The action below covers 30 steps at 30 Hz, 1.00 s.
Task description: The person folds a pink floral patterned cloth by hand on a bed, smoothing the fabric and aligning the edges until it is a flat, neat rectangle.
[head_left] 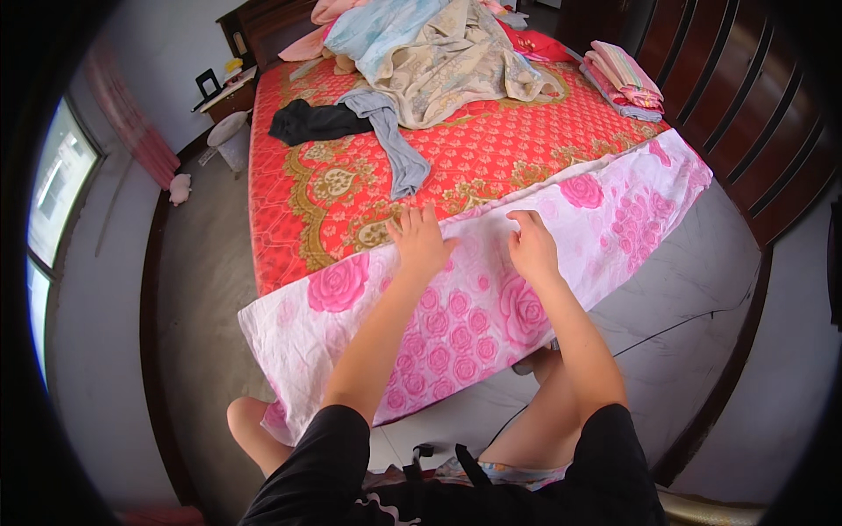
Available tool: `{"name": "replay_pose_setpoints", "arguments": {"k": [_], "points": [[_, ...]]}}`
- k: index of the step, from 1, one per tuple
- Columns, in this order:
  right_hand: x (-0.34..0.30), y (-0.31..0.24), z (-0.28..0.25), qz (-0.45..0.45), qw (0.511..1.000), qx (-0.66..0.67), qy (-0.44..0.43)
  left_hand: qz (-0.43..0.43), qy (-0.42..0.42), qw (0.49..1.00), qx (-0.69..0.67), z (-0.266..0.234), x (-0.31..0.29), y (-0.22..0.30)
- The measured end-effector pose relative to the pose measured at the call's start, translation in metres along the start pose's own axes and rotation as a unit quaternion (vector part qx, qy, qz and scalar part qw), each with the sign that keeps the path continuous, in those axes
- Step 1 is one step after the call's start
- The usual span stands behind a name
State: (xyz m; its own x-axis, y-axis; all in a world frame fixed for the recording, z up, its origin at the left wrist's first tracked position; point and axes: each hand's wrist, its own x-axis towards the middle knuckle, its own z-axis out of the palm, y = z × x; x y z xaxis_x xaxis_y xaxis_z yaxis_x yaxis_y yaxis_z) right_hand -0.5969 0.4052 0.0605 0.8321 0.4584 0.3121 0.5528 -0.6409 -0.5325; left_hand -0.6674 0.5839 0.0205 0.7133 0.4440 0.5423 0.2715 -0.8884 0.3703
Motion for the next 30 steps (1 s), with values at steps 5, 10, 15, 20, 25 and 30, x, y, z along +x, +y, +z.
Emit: {"name": "replay_pose_setpoints", "arguments": {"k": [5,10,15,20,25,30], "points": [[0.035,0.035,0.011,-0.054,0.98,0.051,0.182,0.052,0.014,0.998,-0.045,0.019,-0.017,0.003],[0.054,0.032,-0.001,-0.138,0.97,0.072,0.187,0.232,0.049,0.934,-0.267,-0.003,-0.002,0.018],[0.055,0.038,-0.005,-0.075,0.995,0.036,-0.051,0.304,-0.057,0.895,-0.321,-0.009,-0.006,0.025],[0.051,0.048,-0.017,0.075,0.98,-0.022,-0.184,0.244,-0.277,0.889,-0.272,-0.006,-0.018,0.023],[0.034,0.077,-0.018,-0.033,0.983,-0.05,-0.175,0.188,-0.239,0.926,-0.224,-0.001,-0.019,0.026],[0.035,0.061,0.003,-0.02,0.982,-0.103,-0.156,0.106,-0.238,0.961,-0.091,-0.002,-0.015,0.011]]}}
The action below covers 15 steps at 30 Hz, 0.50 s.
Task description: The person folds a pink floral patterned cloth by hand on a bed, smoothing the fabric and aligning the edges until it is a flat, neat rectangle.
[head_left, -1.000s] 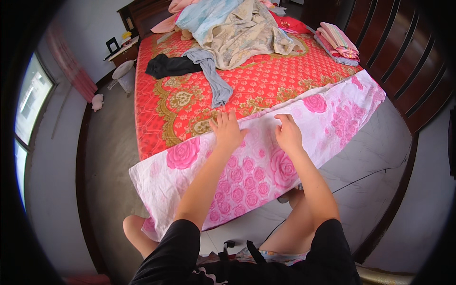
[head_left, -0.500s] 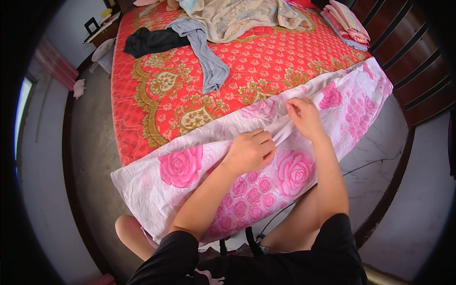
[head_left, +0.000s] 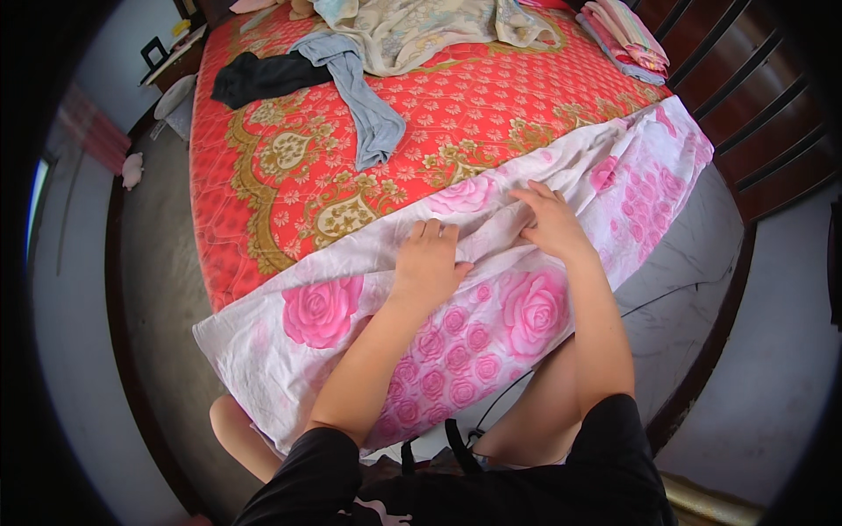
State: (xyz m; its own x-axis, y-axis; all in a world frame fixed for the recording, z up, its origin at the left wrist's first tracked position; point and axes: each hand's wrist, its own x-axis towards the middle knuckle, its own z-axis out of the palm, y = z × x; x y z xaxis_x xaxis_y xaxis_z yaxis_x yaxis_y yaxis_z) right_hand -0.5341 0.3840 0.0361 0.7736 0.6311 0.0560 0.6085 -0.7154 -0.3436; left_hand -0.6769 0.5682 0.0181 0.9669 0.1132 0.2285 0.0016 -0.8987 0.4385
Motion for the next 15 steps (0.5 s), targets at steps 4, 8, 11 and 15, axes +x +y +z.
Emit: {"name": "replay_pose_setpoints", "arguments": {"k": [4,8,11,15], "points": [[0.003,0.004,-0.001,-0.06,0.996,-0.066,-0.018,-0.042,-0.014,0.998,-0.039,-0.017,0.004,0.007],[0.0,-0.017,-0.002,-0.048,0.998,-0.043,-0.005,-0.081,-0.015,0.993,-0.085,-0.027,0.006,0.011],[0.027,-0.024,0.011,0.04,0.995,-0.068,-0.067,-0.058,-0.072,0.993,-0.078,-0.026,0.004,0.009],[0.043,-0.019,0.054,-0.073,0.988,0.036,0.129,0.041,-0.15,0.985,-0.08,-0.016,-0.002,0.003]]}}
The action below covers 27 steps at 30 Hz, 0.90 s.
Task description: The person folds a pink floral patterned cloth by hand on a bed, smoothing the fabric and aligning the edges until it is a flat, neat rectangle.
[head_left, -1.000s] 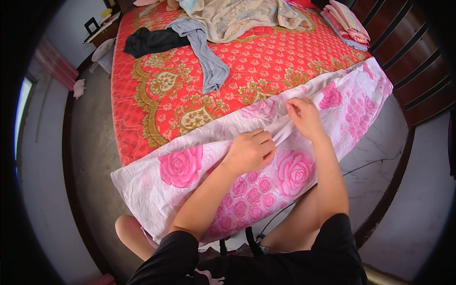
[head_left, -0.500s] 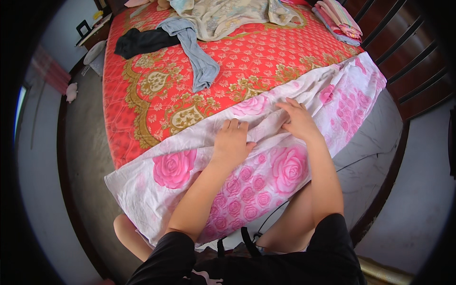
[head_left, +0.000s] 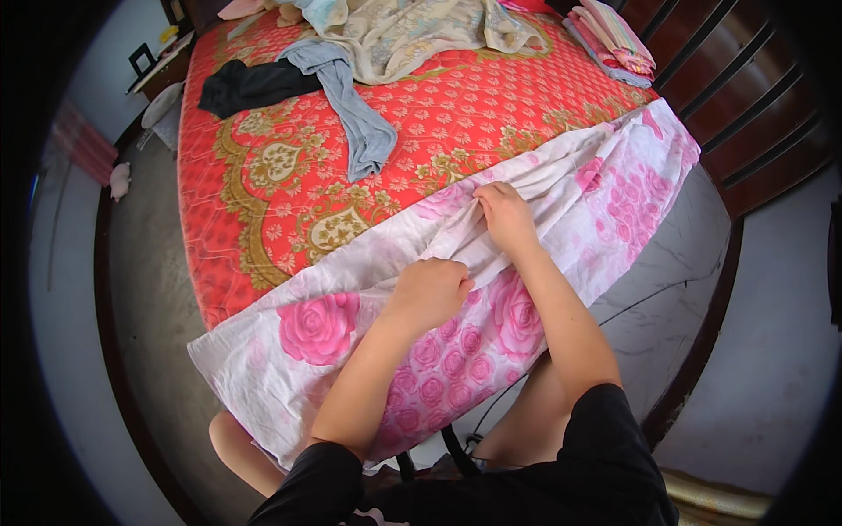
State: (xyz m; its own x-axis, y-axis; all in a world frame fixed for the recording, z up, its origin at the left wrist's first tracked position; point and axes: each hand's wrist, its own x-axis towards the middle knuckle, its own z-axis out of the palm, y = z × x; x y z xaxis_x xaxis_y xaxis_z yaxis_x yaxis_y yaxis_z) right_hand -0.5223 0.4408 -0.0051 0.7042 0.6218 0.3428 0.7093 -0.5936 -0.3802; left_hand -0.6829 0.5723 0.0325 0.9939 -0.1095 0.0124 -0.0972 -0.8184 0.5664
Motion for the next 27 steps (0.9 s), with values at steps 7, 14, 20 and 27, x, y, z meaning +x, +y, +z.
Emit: {"name": "replay_pose_setpoints", "arguments": {"k": [7,14,20,27], "points": [[0.008,-0.012,-0.003,0.067,0.96,0.27,-0.009,-0.017,0.205,0.965,0.165,0.013,0.0,-0.027],[0.005,-0.007,-0.051,0.109,0.991,0.001,-0.08,-0.221,0.106,0.967,0.076,-0.026,-0.006,-0.043],[0.015,0.005,-0.03,0.123,0.99,0.057,0.043,-0.149,0.151,0.976,0.041,-0.027,-0.005,-0.028],[0.018,0.011,0.002,0.052,0.986,0.124,0.095,-0.218,0.19,0.957,0.031,-0.021,0.005,-0.043]]}}
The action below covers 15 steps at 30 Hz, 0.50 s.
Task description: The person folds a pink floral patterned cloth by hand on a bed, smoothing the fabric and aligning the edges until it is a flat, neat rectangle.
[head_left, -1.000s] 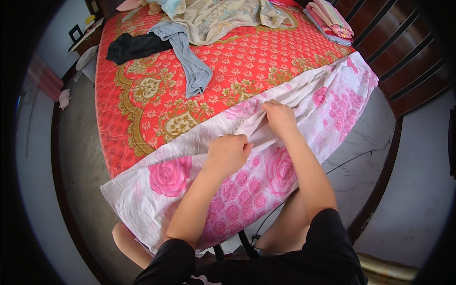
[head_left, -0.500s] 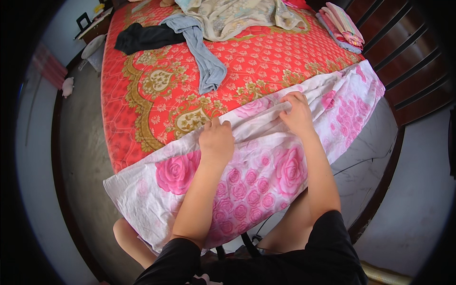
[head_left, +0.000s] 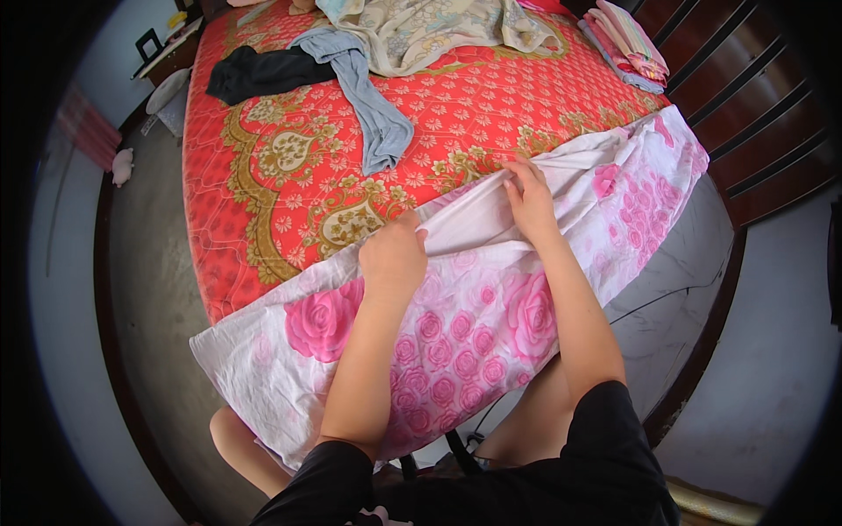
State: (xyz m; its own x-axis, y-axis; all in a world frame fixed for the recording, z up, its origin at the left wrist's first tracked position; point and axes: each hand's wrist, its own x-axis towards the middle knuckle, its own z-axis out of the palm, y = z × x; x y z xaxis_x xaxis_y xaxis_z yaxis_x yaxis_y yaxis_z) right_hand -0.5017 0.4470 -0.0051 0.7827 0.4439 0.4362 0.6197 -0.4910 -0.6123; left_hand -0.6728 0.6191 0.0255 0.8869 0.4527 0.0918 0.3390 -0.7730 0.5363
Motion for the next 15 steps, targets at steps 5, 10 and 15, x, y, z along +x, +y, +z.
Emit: {"name": "replay_pose_setpoints", "arguments": {"k": [5,10,15], "points": [[-0.008,0.006,0.013,-0.053,0.996,-0.052,-0.056,-0.078,0.037,0.996,-0.004,0.008,0.006,-0.02],[-0.006,-0.007,-0.001,-0.038,0.988,-0.145,0.042,-0.076,0.06,0.995,-0.011,0.009,0.011,-0.031],[0.001,0.034,-0.013,0.12,0.957,-0.248,0.094,-0.061,0.063,0.996,-0.013,-0.006,0.01,-0.025]]}}
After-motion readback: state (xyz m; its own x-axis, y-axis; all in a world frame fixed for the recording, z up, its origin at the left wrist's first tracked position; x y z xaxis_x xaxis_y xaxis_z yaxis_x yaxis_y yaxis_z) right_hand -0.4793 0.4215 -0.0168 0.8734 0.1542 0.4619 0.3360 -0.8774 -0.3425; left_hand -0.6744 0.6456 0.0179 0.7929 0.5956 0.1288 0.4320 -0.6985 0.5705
